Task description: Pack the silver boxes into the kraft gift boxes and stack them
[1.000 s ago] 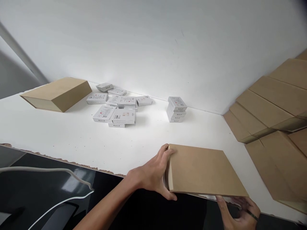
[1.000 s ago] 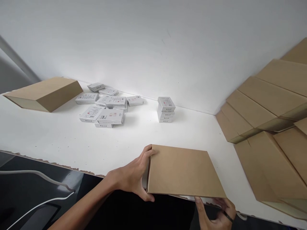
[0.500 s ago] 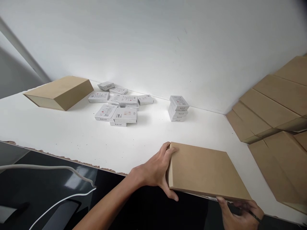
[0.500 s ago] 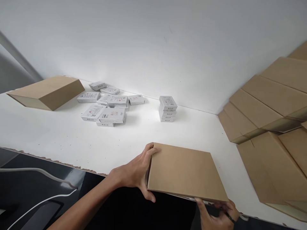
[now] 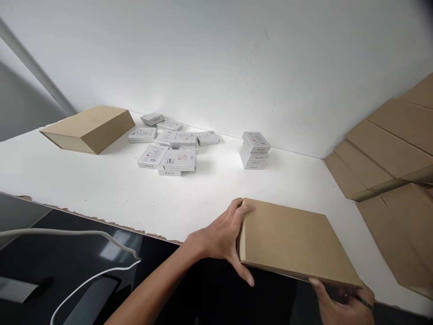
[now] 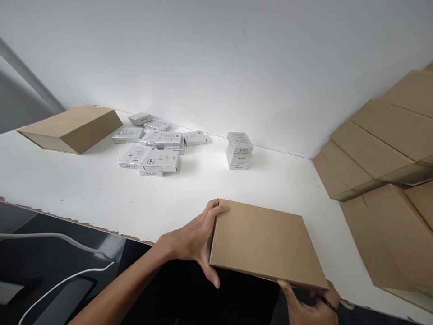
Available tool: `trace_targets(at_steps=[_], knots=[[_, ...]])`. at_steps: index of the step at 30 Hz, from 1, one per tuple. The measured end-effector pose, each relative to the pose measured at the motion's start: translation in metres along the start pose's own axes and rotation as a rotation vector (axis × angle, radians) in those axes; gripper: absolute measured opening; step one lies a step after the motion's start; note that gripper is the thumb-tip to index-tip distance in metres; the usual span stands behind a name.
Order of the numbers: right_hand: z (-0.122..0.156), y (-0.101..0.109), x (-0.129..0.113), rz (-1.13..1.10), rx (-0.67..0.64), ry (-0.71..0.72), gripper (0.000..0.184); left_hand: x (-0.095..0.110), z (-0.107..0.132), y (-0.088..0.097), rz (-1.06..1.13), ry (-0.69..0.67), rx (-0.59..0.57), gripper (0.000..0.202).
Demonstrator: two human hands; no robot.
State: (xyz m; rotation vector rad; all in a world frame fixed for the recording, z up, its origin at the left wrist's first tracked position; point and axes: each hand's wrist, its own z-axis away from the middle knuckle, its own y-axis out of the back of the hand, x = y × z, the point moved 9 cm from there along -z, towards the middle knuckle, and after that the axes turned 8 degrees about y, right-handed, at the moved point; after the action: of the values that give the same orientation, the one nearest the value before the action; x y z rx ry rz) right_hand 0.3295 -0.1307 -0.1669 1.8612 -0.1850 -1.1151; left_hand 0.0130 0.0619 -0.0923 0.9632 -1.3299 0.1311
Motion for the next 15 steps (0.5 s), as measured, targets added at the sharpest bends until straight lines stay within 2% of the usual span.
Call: trace_targets(at_steps=[11,15], knots=[[-0.0079,0.0059,0.0018,0.010,-0.011,-0.067,0.072,-0.0017,0.0023,-0.0013,0.016,0.052,0.005,0.151],[-0.0091,0.0068,-0.0019,0.023,-0.001,-0.032,0.070,-0.0020,0.0022,-0.0013,0.023,0.047,0.017,0.151]])
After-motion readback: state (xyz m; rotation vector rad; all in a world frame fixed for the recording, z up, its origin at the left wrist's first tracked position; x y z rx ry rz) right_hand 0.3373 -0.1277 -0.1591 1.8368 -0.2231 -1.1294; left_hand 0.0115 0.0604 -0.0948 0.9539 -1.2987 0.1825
